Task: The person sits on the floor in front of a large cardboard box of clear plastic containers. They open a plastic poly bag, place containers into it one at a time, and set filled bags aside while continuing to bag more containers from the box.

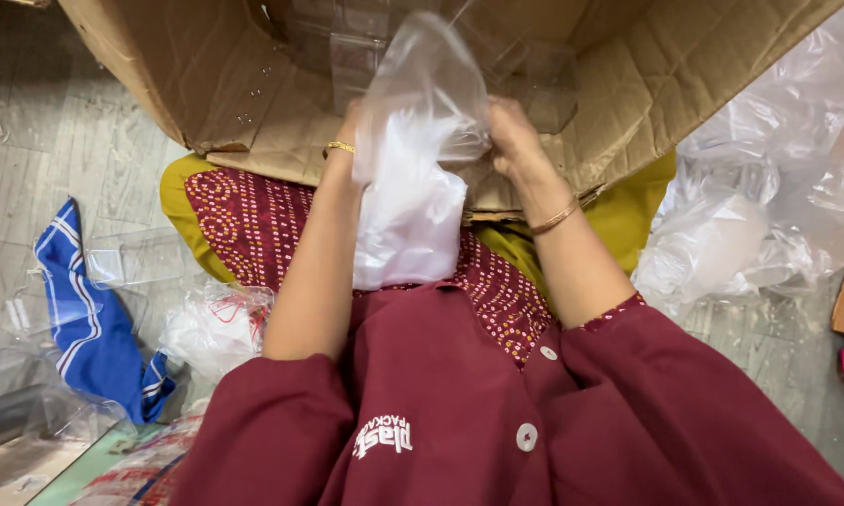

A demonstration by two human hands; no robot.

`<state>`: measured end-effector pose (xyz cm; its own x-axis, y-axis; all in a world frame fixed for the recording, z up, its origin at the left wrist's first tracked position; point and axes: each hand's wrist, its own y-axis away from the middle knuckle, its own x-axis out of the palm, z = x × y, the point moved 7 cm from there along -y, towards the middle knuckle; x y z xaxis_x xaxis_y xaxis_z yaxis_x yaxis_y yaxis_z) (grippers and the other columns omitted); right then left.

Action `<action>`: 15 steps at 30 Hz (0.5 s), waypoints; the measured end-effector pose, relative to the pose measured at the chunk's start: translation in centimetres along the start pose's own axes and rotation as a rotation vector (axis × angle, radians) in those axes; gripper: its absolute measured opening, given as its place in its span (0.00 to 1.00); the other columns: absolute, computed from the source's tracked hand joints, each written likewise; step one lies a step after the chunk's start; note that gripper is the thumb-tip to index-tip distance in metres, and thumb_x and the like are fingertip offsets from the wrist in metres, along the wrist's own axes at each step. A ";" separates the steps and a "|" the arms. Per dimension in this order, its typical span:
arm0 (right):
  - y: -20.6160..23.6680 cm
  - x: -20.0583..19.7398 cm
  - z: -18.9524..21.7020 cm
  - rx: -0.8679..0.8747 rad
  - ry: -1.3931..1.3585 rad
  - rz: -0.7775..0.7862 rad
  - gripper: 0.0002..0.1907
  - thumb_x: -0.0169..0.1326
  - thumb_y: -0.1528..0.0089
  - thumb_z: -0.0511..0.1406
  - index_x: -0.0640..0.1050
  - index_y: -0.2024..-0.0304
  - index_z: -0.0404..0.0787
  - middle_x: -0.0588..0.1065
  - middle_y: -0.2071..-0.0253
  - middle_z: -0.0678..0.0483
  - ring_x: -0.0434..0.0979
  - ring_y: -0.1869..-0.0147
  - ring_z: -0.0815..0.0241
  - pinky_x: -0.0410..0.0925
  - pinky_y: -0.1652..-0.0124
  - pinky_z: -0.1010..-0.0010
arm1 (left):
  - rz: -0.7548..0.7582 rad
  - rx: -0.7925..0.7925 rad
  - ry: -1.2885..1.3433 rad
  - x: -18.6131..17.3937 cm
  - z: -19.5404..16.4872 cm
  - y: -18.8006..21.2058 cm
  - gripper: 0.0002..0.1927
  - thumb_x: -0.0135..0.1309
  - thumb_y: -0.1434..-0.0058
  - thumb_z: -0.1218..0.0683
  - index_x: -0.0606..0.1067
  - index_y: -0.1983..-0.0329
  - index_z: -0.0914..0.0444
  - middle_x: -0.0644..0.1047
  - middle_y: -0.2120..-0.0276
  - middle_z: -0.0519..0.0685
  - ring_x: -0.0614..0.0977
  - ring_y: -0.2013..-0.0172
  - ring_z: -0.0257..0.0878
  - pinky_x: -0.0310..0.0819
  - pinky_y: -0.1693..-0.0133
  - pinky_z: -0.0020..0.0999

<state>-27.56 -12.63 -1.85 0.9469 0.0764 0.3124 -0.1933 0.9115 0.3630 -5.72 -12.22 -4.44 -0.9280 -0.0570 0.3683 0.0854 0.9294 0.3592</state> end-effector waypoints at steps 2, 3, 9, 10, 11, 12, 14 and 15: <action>0.0 -1.1 -1.3 0.123 0.106 -0.099 0.09 0.54 0.37 0.33 0.80 0.58 0.34 0.81 0.65 0.52 0.80 0.60 0.56 0.76 0.64 0.67 | 0.002 -0.121 0.095 0.4 1.6 0.8 0.10 0.51 0.41 0.57 0.79 0.61 0.66 0.82 0.68 0.52 0.83 0.69 0.43 0.81 0.67 0.41; 0.3 -1.2 -1.7 0.096 0.171 -0.077 0.10 0.55 0.37 0.33 0.79 0.55 0.35 0.80 0.62 0.52 0.81 0.57 0.56 0.77 0.60 0.67 | -0.027 -0.096 -0.139 0.3 2.0 1.5 0.11 0.51 0.42 0.58 0.80 0.60 0.66 0.82 0.68 0.53 0.84 0.68 0.44 0.81 0.66 0.42; 2.2 -0.7 -3.7 -0.118 0.581 0.094 0.21 0.58 0.36 0.36 0.76 0.43 0.33 0.80 0.48 0.46 0.82 0.46 0.57 0.74 0.48 0.62 | -0.035 0.142 -1.120 0.5 3.6 3.1 0.16 0.57 0.42 0.52 0.83 0.55 0.66 0.81 0.61 0.61 0.84 0.57 0.54 0.77 0.53 0.44; 2.4 0.1 -3.5 -0.058 0.275 0.177 0.25 0.59 0.37 0.38 0.73 0.39 0.34 0.78 0.43 0.47 0.82 0.43 0.59 0.73 0.45 0.64 | 0.019 0.131 -1.148 0.6 4.1 2.9 0.17 0.56 0.41 0.52 0.82 0.54 0.66 0.81 0.60 0.61 0.83 0.56 0.54 0.77 0.52 0.44; 3.0 1.1 -3.1 0.013 -0.033 0.250 0.30 0.59 0.38 0.39 0.71 0.35 0.35 0.77 0.39 0.48 0.82 0.40 0.61 0.72 0.41 0.65 | 0.073 0.120 -1.145 1.1 4.2 2.8 0.17 0.56 0.40 0.51 0.82 0.53 0.66 0.81 0.60 0.61 0.83 0.56 0.53 0.77 0.51 0.45; 4.3 2.0 -1.6 0.012 -0.234 0.338 0.31 0.62 0.34 0.42 0.69 0.35 0.33 0.75 0.40 0.45 0.77 0.39 0.57 0.69 0.45 0.66 | 0.114 0.099 -0.852 1.3 4.5 2.8 0.18 0.55 0.40 0.51 0.81 0.52 0.66 0.81 0.59 0.61 0.83 0.55 0.53 0.76 0.51 0.45; 6.9 4.4 2.5 -0.068 -0.319 0.490 0.36 0.66 0.35 0.46 0.67 0.34 0.34 0.71 0.40 0.44 0.71 0.35 0.53 0.67 0.43 0.64 | 0.167 0.076 -0.253 1.8 5.5 3.2 0.19 0.54 0.38 0.50 0.80 0.50 0.66 0.81 0.58 0.62 0.83 0.55 0.53 0.76 0.49 0.45; 8.6 6.1 3.7 -0.125 -0.211 0.544 0.40 0.68 0.39 0.47 0.66 0.33 0.37 0.70 0.38 0.46 0.70 0.32 0.52 0.68 0.37 0.61 | 0.149 0.098 -0.120 2.0 5.8 3.8 0.19 0.54 0.38 0.50 0.79 0.49 0.66 0.81 0.57 0.62 0.83 0.54 0.52 0.75 0.48 0.45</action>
<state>-24.39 -5.80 6.41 0.6463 0.4756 0.5968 -0.5925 0.8056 -0.0003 -9.33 -6.68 -7.32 -0.9446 0.1221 0.3046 0.1948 0.9556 0.2212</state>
